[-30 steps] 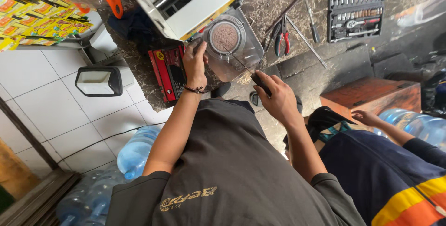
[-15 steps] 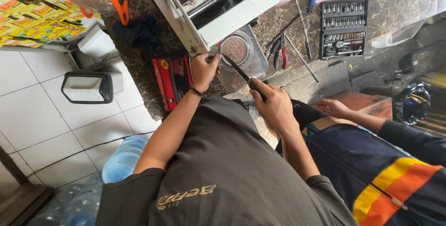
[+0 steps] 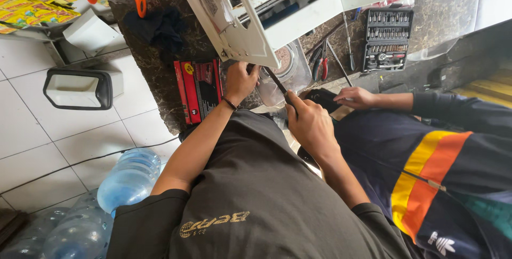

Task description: The person walks through a cluttered room and approaches a counter where a machine is placed. They use a screwdriver to adjust components on the machine while another person assists by holding parts and handing tools. The person continues to tighten screws and align parts on the machine.

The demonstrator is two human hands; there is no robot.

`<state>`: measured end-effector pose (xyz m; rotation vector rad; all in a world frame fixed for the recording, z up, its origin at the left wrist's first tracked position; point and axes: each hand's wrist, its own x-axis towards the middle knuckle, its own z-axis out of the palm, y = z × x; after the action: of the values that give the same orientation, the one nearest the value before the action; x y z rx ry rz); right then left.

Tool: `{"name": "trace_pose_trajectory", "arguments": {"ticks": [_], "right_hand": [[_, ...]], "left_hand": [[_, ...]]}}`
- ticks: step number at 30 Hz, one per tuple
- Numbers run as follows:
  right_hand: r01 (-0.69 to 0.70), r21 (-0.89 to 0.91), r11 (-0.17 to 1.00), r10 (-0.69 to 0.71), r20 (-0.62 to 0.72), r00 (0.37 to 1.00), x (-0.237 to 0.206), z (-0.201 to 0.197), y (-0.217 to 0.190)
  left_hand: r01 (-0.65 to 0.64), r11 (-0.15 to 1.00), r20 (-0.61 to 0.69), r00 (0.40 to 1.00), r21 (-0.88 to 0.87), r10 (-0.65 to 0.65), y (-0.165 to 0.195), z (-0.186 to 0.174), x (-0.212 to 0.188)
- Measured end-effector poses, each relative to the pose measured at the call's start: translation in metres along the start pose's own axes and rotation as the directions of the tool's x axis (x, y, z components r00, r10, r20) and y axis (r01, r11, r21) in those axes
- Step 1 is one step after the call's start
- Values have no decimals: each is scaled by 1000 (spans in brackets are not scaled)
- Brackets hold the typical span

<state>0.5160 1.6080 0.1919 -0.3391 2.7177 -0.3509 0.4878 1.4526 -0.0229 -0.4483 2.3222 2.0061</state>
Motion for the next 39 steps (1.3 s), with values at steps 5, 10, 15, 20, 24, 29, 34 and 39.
{"name": "trace_pose_trajectory", "arguments": {"ticks": [5, 10, 15, 20, 24, 29, 34, 39], "right_hand": [[-6, -83, 997, 11, 56, 998, 8, -3, -10], [40, -180, 983, -25, 87, 996, 12, -14, -11], [88, -201, 976, -67, 108, 992, 14, -20, -10], [113, -196, 974, -91, 117, 989, 9, -23, -8], [107, -173, 979, -89, 112, 990, 11, -26, -8], [102, -181, 978, -82, 117, 990, 21, -29, -9], [160, -230, 960, -129, 147, 981, 28, -27, -10], [208, -268, 941, -167, 169, 971, 33, -27, -11]], "left_hand": [[2, 1000, 26, 1000, -20, -1, 1, -8, 8], [-114, 988, 110, 989, 101, 102, -3, -7, -1], [-19, 977, 10, 1000, 210, 18, -1, 6, -27], [63, 974, -88, 995, 216, -44, 0, 10, -37], [76, 984, -52, 996, 159, -68, -1, 9, -33], [-34, 991, -192, 980, 129, 59, -5, 6, -29], [8, 999, -65, 998, 33, -6, -7, 2, -24], [53, 997, -22, 998, 52, -52, -11, 0, -17]]}}
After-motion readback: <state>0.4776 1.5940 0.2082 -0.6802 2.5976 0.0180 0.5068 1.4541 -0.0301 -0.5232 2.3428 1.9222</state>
